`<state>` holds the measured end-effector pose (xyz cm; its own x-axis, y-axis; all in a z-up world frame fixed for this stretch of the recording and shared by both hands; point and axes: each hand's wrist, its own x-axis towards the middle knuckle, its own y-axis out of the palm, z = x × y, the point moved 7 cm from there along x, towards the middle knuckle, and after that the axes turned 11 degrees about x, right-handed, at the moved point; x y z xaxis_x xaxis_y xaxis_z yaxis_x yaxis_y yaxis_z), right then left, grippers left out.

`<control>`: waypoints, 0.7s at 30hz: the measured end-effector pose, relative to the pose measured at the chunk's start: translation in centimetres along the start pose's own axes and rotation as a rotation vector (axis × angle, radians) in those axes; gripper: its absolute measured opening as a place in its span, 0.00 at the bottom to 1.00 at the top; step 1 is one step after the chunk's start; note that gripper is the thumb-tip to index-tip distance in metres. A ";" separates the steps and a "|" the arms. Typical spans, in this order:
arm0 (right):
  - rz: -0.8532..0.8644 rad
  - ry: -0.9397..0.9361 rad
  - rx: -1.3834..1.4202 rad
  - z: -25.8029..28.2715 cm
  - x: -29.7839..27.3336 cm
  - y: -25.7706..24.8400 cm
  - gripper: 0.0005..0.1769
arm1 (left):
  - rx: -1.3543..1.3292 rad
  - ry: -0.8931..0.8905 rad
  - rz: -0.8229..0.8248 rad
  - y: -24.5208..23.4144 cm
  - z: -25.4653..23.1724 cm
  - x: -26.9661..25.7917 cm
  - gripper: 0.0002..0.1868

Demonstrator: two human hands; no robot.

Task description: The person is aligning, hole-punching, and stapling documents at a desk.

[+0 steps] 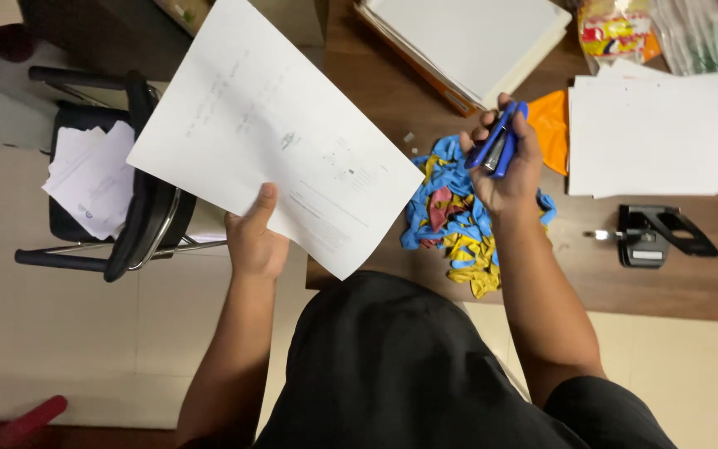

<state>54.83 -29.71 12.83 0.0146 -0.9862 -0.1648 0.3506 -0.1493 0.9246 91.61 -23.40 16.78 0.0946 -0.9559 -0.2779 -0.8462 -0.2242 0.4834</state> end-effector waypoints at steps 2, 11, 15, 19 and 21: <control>-0.050 0.014 0.044 0.2 -1.3 -1.9 0.19 | 0.026 -0.026 -0.024 -0.2 1.2 -0.1 0.31; -0.299 0.044 -0.224 1.0 -5.5 -5.5 0.13 | 0.312 -0.370 -0.430 -12.0 20.2 -0.3 0.28; -0.440 0.080 -0.402 0.4 -7.7 -7.2 0.15 | 0.397 -0.436 -0.548 -13.3 26.0 -4.7 0.27; -0.467 0.147 -0.473 -0.7 -9.0 -9.2 0.16 | 0.474 -0.455 -0.487 -12.2 28.1 -7.4 0.26; -0.481 0.208 -0.500 -1.4 -9.5 -9.3 0.19 | 0.767 -0.652 -0.359 -10.9 27.1 -8.3 0.30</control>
<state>52.76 -18.83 5.33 -0.0885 -0.7782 -0.6218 0.7489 -0.4635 0.4736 85.87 -7.90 -8.72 0.2975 -0.5208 -0.8001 -0.9497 -0.0761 -0.3036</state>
